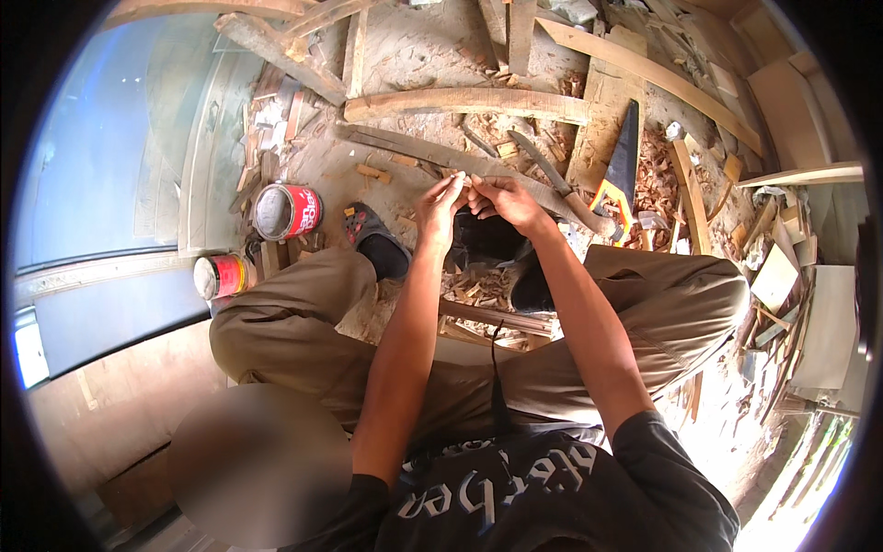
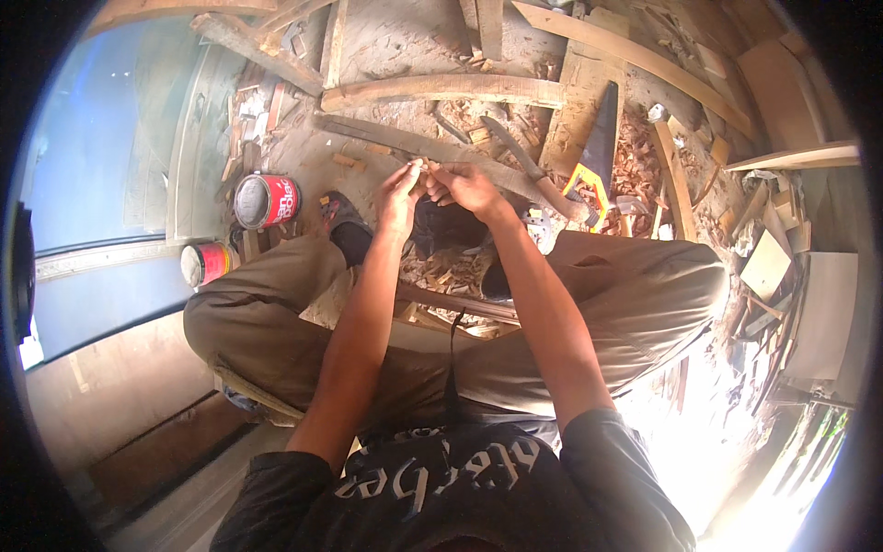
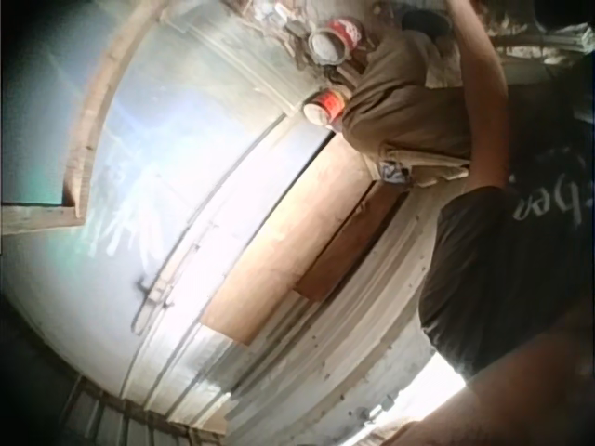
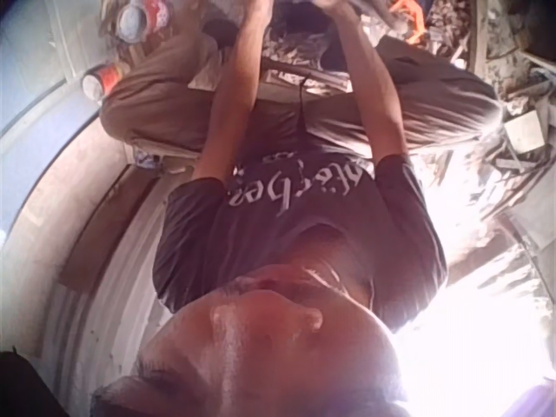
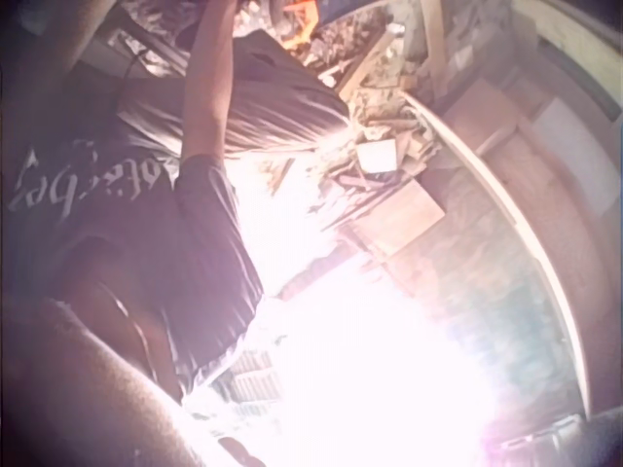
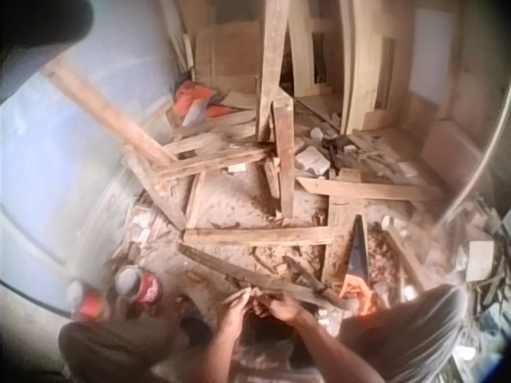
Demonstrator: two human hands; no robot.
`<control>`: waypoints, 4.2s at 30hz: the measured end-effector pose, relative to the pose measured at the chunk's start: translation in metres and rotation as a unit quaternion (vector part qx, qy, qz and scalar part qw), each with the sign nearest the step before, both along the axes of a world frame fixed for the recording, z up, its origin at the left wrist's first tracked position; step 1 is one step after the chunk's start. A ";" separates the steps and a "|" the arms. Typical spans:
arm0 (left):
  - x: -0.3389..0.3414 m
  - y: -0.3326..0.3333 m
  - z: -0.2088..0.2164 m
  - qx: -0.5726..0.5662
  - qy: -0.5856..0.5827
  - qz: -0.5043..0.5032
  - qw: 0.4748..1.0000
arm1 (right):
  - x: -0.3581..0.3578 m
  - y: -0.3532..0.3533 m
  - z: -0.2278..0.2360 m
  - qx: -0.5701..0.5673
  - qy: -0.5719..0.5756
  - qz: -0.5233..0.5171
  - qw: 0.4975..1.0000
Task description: The person dismantles a wooden frame using a hammer. They repeatedly strike the frame to separate its components, occasionally repositioning the frame and picking up small pieces from the debris-strewn floor.
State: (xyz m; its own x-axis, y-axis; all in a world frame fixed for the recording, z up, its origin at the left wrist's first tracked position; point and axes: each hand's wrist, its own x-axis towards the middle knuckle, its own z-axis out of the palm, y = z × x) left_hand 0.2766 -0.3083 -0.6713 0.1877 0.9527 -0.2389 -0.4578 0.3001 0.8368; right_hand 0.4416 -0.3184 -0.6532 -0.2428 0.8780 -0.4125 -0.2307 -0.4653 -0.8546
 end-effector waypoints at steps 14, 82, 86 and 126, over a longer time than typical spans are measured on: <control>0.065 0.024 0.069 0.016 -0.040 0.061 0.997 | 0.208 -0.041 0.237 0.317 -0.045 -0.324 0.890; 0.165 0.215 0.739 0.623 0.348 -0.058 0.699 | 0.113 -0.053 0.671 -0.057 -0.132 -0.321 0.936; 0.169 0.216 0.736 0.622 0.366 -0.066 0.689 | 0.133 -0.056 0.659 0.071 -0.380 -0.251 0.887; 0.175 0.215 0.733 0.653 0.455 -0.028 0.604 | 0.135 0.028 0.726 0.330 -0.472 -0.152 0.803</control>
